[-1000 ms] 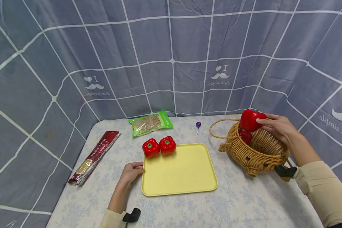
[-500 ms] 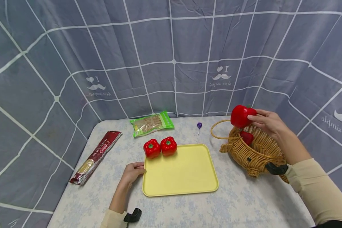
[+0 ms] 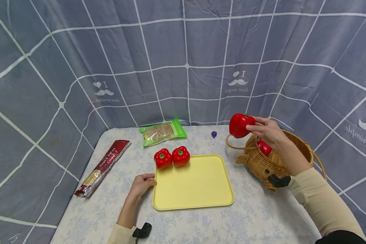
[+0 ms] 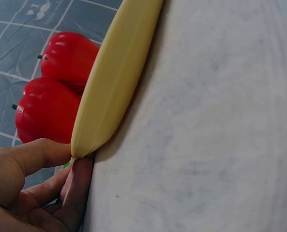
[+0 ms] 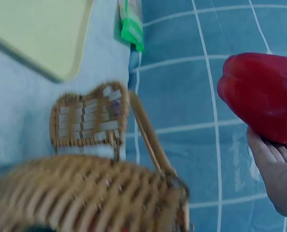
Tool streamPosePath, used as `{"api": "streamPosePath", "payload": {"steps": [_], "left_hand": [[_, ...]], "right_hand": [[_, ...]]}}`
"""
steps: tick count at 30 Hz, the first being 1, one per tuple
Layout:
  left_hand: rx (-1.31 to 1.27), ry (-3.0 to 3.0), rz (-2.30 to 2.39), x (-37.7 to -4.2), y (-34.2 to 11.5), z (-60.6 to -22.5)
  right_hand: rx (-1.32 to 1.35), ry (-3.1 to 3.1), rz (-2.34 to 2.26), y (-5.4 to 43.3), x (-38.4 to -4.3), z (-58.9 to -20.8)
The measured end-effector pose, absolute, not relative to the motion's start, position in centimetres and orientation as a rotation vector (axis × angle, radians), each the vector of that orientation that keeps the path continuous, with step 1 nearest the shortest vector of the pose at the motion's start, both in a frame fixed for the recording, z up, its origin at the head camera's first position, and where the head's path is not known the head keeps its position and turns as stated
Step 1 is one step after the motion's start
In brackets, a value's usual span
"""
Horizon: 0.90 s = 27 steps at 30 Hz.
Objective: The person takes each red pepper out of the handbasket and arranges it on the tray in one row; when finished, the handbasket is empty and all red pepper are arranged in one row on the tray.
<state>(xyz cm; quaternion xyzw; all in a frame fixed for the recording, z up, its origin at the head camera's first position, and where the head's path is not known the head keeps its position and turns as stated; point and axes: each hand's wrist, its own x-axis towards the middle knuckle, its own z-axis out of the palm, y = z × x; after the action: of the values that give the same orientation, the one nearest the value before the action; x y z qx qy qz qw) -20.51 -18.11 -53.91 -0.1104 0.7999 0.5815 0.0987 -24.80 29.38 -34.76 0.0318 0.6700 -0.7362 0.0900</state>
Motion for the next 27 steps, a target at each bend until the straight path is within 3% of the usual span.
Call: {"api": "streamPosePath", "payload": {"steps": [27], "left_hand": [[-0.327,2.384,1.716,-20.4,-18.2,-54.0]], "right_hand": [[0.011,2.290,-2.065,19.1,-25.4,-43.8]]}}
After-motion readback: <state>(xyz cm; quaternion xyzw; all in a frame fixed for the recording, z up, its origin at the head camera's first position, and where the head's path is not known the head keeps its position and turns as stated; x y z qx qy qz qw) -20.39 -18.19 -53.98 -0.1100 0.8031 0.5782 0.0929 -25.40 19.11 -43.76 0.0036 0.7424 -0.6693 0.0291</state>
